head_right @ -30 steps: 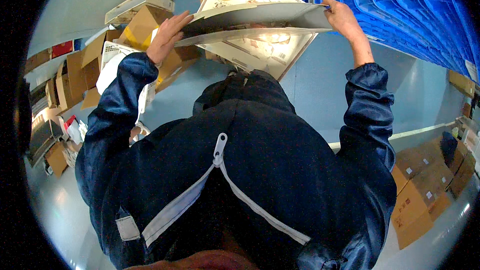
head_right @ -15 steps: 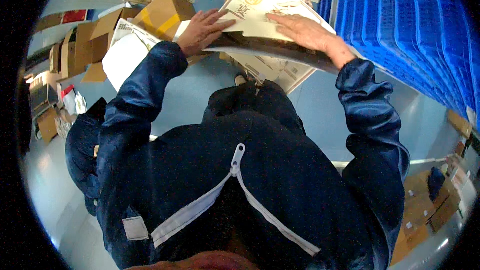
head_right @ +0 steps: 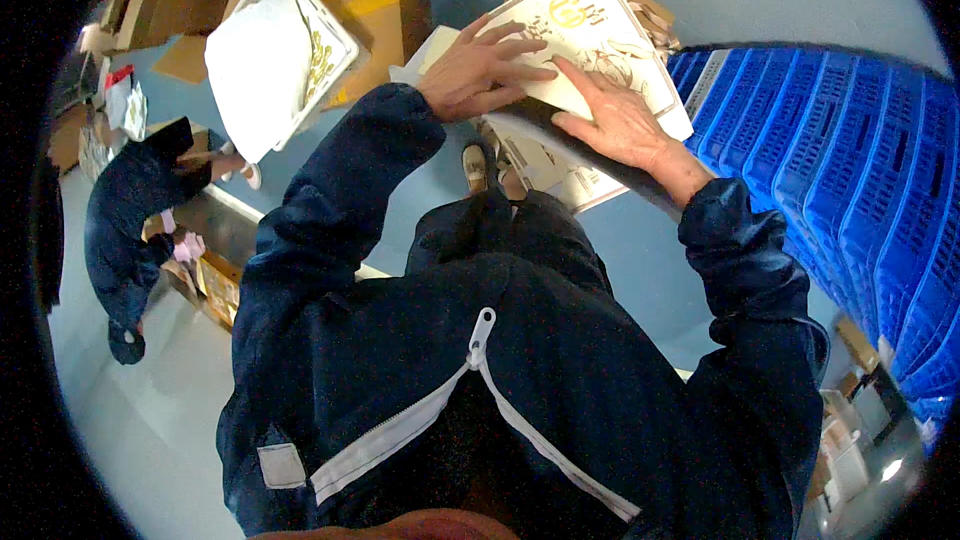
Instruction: The person assembles flat-packed cardboard boxes by folding and interlocking the flaps. They handle multiple boxes, open them, and place them into larger shipping cartons. The task is performed by hand without tools.
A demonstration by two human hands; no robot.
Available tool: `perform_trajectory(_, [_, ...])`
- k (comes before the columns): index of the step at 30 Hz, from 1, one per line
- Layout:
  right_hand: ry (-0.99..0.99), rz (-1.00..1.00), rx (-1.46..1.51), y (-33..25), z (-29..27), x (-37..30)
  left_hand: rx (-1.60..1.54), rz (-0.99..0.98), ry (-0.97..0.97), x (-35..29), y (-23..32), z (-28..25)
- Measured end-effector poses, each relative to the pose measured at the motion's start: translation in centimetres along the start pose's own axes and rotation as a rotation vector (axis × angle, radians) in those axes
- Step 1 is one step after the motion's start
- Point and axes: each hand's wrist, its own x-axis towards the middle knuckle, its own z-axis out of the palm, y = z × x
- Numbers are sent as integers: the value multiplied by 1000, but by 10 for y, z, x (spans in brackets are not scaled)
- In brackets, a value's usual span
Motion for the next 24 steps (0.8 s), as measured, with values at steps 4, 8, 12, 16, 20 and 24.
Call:
perform_trajectory(4, [23,20,-149,-11,4,24,-58,-40,60,8,-8,3])
perform_trajectory(8, [164,-79,-339,2,8,27,-277,-22,355,5,-1,-11])
perform_trajectory(12, [248,-95,-378,5,15,32,-588,-554,934,-67,-4,-28])
perform_trajectory(16, [293,-126,-400,12,15,36,-1384,-908,708,-87,-9,1])
perform_trajectory(20, [282,-102,-389,13,15,35,-1309,-548,663,-74,-1,1])
perform_trajectory(24, [219,-66,-352,13,7,36,-999,-418,616,-64,-12,12])
